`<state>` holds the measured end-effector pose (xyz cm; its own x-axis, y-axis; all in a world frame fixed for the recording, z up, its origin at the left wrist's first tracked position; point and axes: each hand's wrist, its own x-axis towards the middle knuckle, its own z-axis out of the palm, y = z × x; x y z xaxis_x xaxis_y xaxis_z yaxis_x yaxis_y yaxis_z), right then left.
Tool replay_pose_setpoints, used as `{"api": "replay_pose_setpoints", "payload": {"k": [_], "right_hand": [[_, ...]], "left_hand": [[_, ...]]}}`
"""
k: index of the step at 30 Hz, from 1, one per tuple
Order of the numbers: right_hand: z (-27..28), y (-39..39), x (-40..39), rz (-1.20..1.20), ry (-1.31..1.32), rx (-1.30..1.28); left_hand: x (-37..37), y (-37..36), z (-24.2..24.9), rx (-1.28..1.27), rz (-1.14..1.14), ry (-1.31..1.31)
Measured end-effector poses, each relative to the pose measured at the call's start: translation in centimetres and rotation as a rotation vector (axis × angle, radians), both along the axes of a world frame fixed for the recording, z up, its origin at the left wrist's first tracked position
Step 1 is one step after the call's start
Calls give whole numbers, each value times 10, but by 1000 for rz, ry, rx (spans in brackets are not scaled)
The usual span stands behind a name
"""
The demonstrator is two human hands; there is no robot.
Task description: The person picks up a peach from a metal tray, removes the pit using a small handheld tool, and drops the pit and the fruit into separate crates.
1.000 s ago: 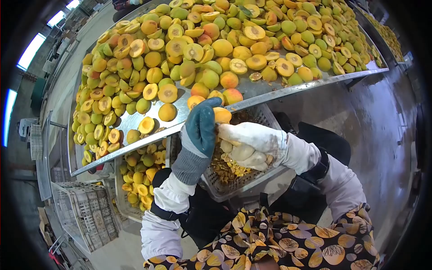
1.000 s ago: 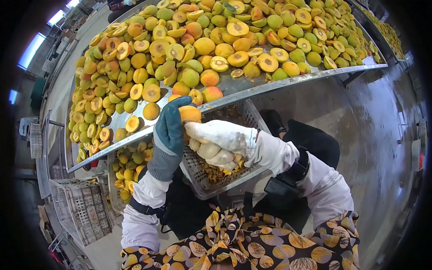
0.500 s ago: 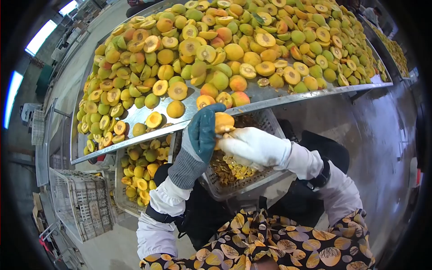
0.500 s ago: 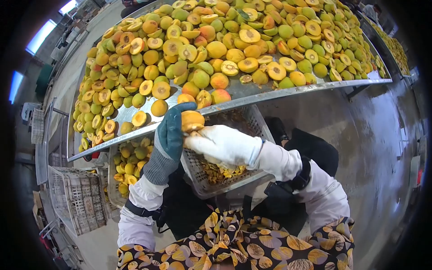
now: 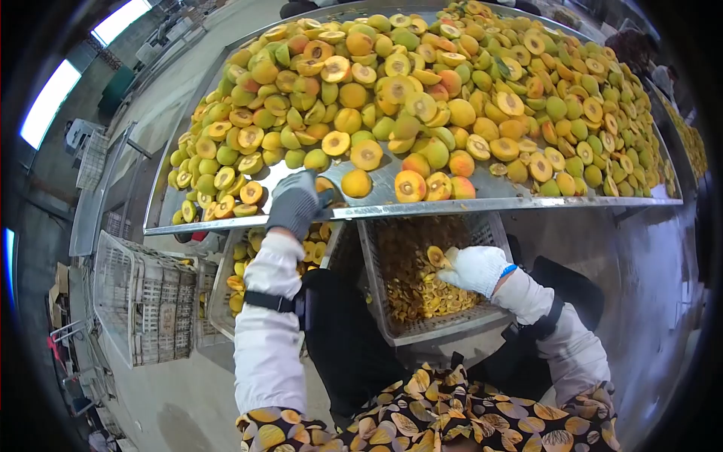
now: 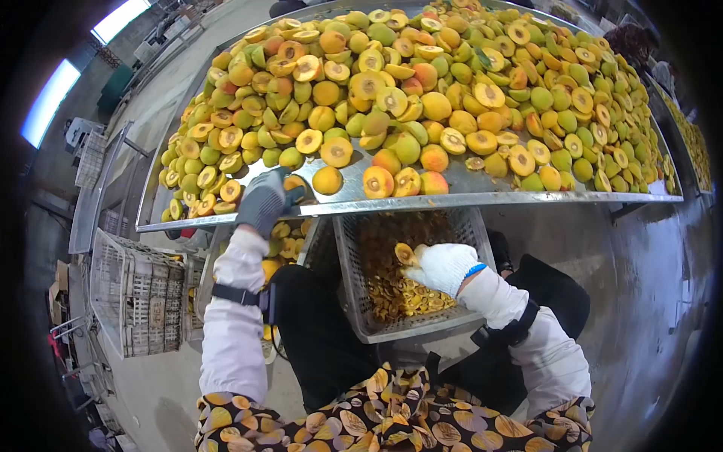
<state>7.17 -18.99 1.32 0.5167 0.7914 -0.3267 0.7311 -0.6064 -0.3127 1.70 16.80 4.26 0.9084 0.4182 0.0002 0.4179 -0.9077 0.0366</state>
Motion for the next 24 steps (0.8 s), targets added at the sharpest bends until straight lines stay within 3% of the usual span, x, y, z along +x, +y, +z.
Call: {"api": "replay_pose_setpoints", "payload": {"k": [2, 3, 5, 9, 10, 11, 14, 16, 19, 21, 23, 24], "right_hand": [[-7, -2, 4, 13, -9, -9], [-13, -6, 5, 14, -49, 36], [-9, -7, 6, -21, -57, 47], [-18, -11, 5, -16, -64, -46], [-19, -8, 3, 5, -55, -102], [-19, -5, 1, 22, -43, -104], [-15, 3, -5, 56, -16, -108], [-11, 9, -7, 59, 1, -95], [-3, 13, -8, 40, 3, -117], [-2, 11, -2, 25, 93, -43], [12, 16, 0, -40, 189, 34], [27, 20, 4, -39, 297, 106]], "left_hand": [[16, 1, 8, -85, -37, 73], [7, 7, -2, 49, -140, -130], [-27, 2, 16, -11, -53, -272], [-110, 36, 33, -152, 195, -47], [-113, 47, 34, -51, 281, -120], [-109, 59, 39, 51, 364, -196], [-77, 108, 12, 132, 338, -293], [-47, 124, -18, 98, 430, -164], [-5, 109, -22, -72, 458, -13], [7, 75, -17, -86, 150, -150], [25, 48, -29, -392, 141, -427], [26, 20, -23, -359, 48, -665]]}}
